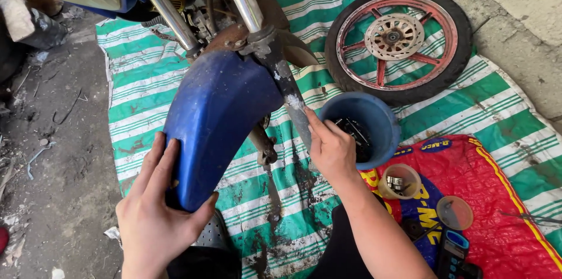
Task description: Scrubbing and prying the front fender of a motorcycle to clean or remove it using metal tools.
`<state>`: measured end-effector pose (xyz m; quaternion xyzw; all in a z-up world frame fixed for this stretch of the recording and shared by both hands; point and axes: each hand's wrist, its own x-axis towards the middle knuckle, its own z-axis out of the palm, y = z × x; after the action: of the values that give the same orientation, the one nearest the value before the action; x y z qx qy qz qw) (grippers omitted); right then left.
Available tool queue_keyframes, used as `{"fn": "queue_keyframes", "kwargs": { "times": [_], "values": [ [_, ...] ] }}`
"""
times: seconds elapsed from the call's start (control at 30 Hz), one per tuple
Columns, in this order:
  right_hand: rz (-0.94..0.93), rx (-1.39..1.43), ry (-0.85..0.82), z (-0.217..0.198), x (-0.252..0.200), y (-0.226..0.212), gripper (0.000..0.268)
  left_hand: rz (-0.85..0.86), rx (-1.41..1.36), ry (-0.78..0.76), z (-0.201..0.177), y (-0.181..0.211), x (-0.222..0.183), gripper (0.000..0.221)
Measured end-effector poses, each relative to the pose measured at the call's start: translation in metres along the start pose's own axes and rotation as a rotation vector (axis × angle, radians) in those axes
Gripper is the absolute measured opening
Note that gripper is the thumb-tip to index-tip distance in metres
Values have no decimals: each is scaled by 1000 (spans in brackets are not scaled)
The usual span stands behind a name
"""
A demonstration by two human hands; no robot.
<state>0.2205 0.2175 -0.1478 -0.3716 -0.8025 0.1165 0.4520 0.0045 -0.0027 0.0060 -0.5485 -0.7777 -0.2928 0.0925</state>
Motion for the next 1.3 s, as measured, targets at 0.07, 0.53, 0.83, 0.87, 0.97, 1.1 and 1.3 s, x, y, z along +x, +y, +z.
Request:
{"fn": "queue_keyframes", "kwargs": {
  "times": [0.07, 0.53, 0.83, 0.87, 0.97, 1.1, 1.3],
  "values": [
    [-3, -1, 2, 0, 3, 3, 53, -3, 3, 4, 1, 1, -1, 105],
    [-3, 59, -70, -7, -2, 13, 53, 23, 23, 17, 4, -3, -3, 107],
    [-3, 38, -99, -18, -6, 15, 51, -4, 19, -2, 2, -2, -2, 106],
    [0, 37, -104, -17, -5, 14, 51, -8, 18, -6, 2, -1, -2, 106],
    [-27, -14, -68, -15, 4, 15, 50, 0, 6, 10, 1, 0, -1, 106],
    [-91, 9, -58, -15, 12, 21, 49, 12, 12, 9, 1, 1, -2, 105],
    [-85, 35, -74, -9, 21, 24, 46, 2, 25, -5, 1, -1, -1, 107]
  ]
}}
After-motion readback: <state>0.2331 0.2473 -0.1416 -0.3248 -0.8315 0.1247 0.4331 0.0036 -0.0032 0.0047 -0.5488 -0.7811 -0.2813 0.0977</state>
